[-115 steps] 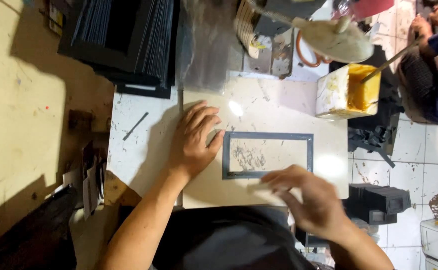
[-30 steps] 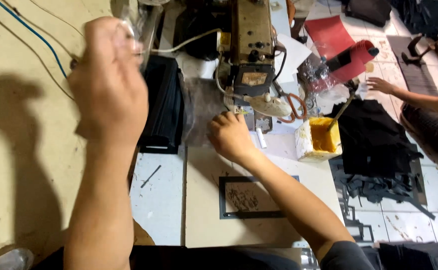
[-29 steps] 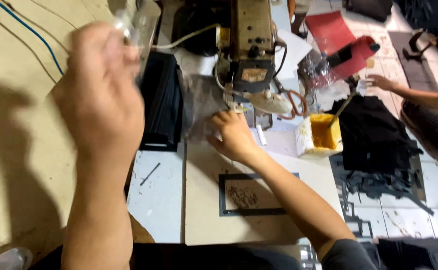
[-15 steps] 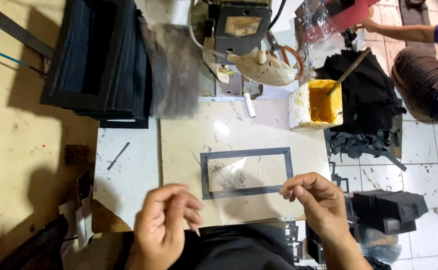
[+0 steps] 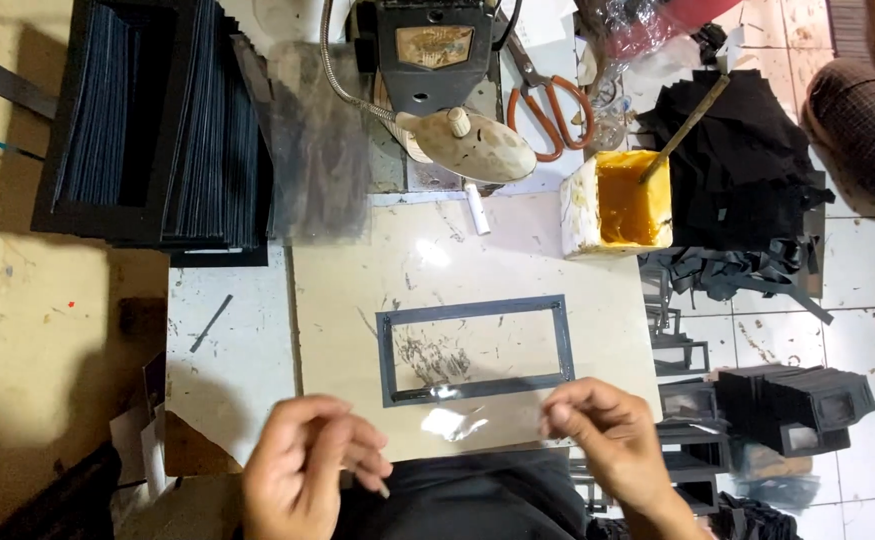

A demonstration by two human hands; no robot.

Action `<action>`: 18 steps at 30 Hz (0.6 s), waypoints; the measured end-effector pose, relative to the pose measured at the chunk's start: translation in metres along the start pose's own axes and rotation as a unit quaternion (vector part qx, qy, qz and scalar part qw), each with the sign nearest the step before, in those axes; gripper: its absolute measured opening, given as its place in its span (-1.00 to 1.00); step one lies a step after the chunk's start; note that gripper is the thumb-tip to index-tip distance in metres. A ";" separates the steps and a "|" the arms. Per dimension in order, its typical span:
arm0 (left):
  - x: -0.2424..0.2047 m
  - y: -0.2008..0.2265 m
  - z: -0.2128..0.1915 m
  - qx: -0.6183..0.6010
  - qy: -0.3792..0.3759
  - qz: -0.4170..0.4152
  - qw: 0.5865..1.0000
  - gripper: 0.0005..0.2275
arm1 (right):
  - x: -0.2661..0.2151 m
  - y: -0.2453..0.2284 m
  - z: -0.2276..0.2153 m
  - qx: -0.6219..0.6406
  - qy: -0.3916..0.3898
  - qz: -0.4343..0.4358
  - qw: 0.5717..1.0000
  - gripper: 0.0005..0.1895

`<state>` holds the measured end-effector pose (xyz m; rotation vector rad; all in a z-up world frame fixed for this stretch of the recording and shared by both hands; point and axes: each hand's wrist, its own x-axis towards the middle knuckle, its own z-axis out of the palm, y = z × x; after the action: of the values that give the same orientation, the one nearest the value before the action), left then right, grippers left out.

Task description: The person applies glue to the edges of rectangular leather fabric components by hand, first using a cloth dipped in glue, then switching to an applicator, and finally marking the fabric with chalk using a ruler as a guide.

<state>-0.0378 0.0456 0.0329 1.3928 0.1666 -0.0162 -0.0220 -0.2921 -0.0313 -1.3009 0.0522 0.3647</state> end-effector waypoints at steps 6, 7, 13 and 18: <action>0.030 -0.031 0.001 0.040 -0.094 -0.144 0.984 -0.85 | 0.019 -0.038 0.003 -0.176 0.086 0.063 0.979 -0.77; 0.034 -0.032 0.002 0.040 -0.090 -0.146 0.984 -0.85 | 0.019 -0.033 -0.004 -0.175 0.082 0.066 0.979 -0.77; 0.061 -0.021 0.007 0.169 -0.079 -0.169 0.968 -0.86 | 0.031 -0.022 -0.018 -0.329 0.162 0.054 0.929 -0.83; 0.073 -0.024 0.005 0.297 -0.075 -0.130 0.943 -0.79 | 0.047 -0.037 -0.001 -0.424 0.145 -0.092 0.889 -0.93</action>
<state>0.0324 0.0432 0.0014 1.9553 0.2297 -0.4214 0.0335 -0.2898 -0.0080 -2.2071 0.0192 0.0026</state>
